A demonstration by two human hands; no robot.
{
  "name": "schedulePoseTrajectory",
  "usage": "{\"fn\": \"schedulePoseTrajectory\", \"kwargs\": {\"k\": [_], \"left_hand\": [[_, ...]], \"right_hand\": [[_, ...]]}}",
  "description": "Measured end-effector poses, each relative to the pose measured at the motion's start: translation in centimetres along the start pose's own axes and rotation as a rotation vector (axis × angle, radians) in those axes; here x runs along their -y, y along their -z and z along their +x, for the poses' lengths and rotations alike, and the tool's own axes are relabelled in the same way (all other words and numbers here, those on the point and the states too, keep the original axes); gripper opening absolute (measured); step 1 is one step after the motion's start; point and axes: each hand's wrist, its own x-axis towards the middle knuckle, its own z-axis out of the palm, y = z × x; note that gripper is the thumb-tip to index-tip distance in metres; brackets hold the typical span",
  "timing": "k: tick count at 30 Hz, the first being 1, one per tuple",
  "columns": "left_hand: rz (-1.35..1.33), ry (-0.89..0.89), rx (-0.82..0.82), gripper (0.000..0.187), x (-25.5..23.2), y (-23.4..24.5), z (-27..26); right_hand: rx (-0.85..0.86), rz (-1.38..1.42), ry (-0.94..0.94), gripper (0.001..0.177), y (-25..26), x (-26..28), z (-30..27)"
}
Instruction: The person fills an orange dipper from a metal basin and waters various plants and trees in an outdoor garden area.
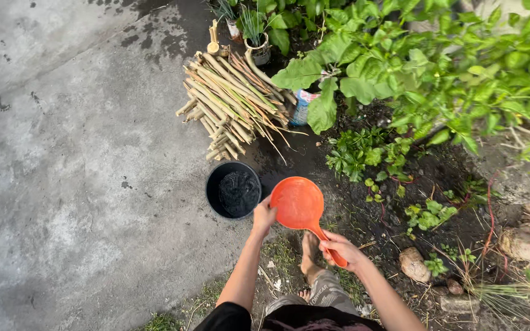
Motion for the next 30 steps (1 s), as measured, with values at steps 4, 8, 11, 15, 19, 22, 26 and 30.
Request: {"fn": "schedulePoseTrajectory", "kwargs": {"k": [4,8,11,15,19,22,26,30], "left_hand": [[0.112,-0.046,0.124,0.052,-2.9,-7.8,-4.4],[0.155,-0.425,0.154,0.045,-4.4,-15.4,-9.3],[0.034,-0.114,0.4,0.044,-5.0,-22.0,-13.5],[0.027,-0.196,0.599,0.048,-6.3,-30.0,-17.3],[0.28,-0.023,0.684,0.046,-8.3,-38.8,-22.2],[0.139,-0.159,0.8,0.044,-8.3,-46.1,-26.3],[0.045,-0.144,0.982,0.047,-7.7,-55.9,-31.6],[-0.034,0.082,1.132,0.04,-7.1,-63.9,-37.3]], "right_hand": [[-0.102,0.152,0.102,0.067,3.6,-2.7,-9.9],[-0.127,0.325,0.135,0.057,8.0,-5.7,-17.5],[-0.216,0.28,0.17,0.049,11.2,-9.8,-22.4],[-0.253,0.28,0.316,0.038,16.4,-14.6,-28.2],[-0.29,0.404,0.396,0.037,20.1,-18.7,-35.6],[-0.394,0.412,0.463,0.038,22.9,-21.8,-40.8],[-0.485,0.452,0.527,0.038,26.3,-25.6,-47.0],[-0.677,0.629,0.584,0.036,25.9,-28.3,-53.6]]}}
